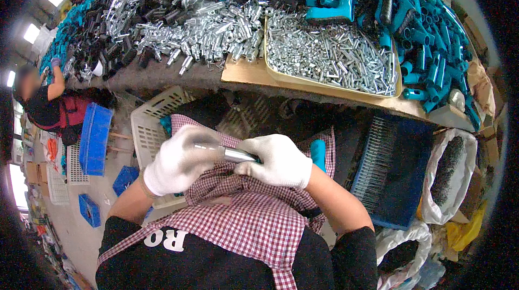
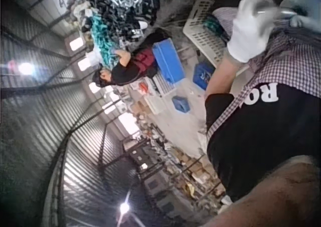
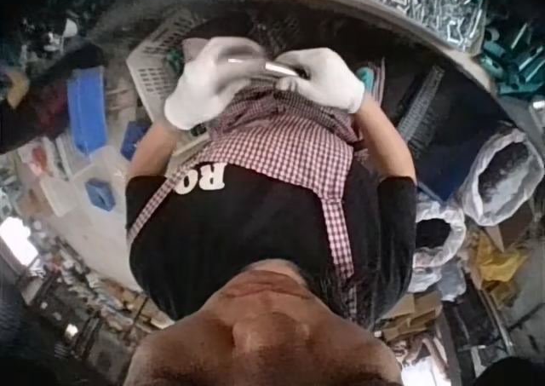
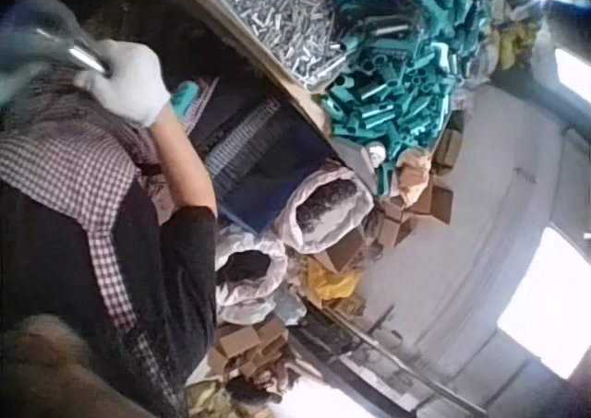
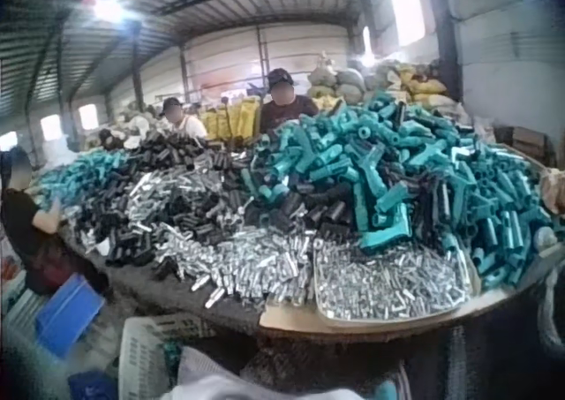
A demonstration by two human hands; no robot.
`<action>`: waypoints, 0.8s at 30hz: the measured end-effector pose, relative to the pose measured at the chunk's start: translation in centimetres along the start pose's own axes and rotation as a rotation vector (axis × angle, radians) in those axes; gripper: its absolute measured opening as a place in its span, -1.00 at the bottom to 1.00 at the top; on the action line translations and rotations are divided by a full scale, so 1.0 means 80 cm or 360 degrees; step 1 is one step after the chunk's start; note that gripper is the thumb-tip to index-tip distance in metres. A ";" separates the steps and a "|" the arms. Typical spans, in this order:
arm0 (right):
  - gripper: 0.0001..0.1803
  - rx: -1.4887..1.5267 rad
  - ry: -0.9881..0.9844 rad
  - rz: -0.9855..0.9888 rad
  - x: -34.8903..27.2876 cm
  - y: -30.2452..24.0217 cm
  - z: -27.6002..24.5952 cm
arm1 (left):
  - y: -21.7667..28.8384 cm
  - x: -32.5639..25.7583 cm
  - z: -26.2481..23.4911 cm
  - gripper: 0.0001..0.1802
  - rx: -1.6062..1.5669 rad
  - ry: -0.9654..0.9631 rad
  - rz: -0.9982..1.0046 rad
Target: The person assembles tool handles by hand, inserting metal shafts, springs, and plastic fittings into handle grips.
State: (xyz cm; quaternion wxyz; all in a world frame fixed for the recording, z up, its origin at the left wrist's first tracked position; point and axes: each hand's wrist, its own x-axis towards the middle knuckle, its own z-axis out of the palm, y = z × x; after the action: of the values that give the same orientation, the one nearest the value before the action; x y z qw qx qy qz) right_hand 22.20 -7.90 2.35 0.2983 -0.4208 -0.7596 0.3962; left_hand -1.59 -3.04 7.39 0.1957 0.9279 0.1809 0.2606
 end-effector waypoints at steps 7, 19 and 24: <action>-0.57 -0.0049 -0.0042 -0.0013 0.003 -0.007 -0.001 | -0.009 -0.012 0.006 -0.45 0.0080 -0.0044 0.0261; -0.57 -0.0232 0.0061 0.0010 0.001 -0.006 0.002 | 0.008 -0.008 0.009 -0.74 -0.0247 0.0131 -0.0529; -0.57 -0.0229 0.0056 -0.0017 0.001 -0.004 0.003 | -0.004 -0.014 0.005 -0.47 -0.0184 -0.0187 -0.0287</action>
State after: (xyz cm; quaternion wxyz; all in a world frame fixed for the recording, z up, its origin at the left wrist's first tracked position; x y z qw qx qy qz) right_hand 21.86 -8.05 2.47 0.2826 -0.4440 -0.7830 0.3316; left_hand -2.33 -3.33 6.46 0.2817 0.9088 0.2364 0.1971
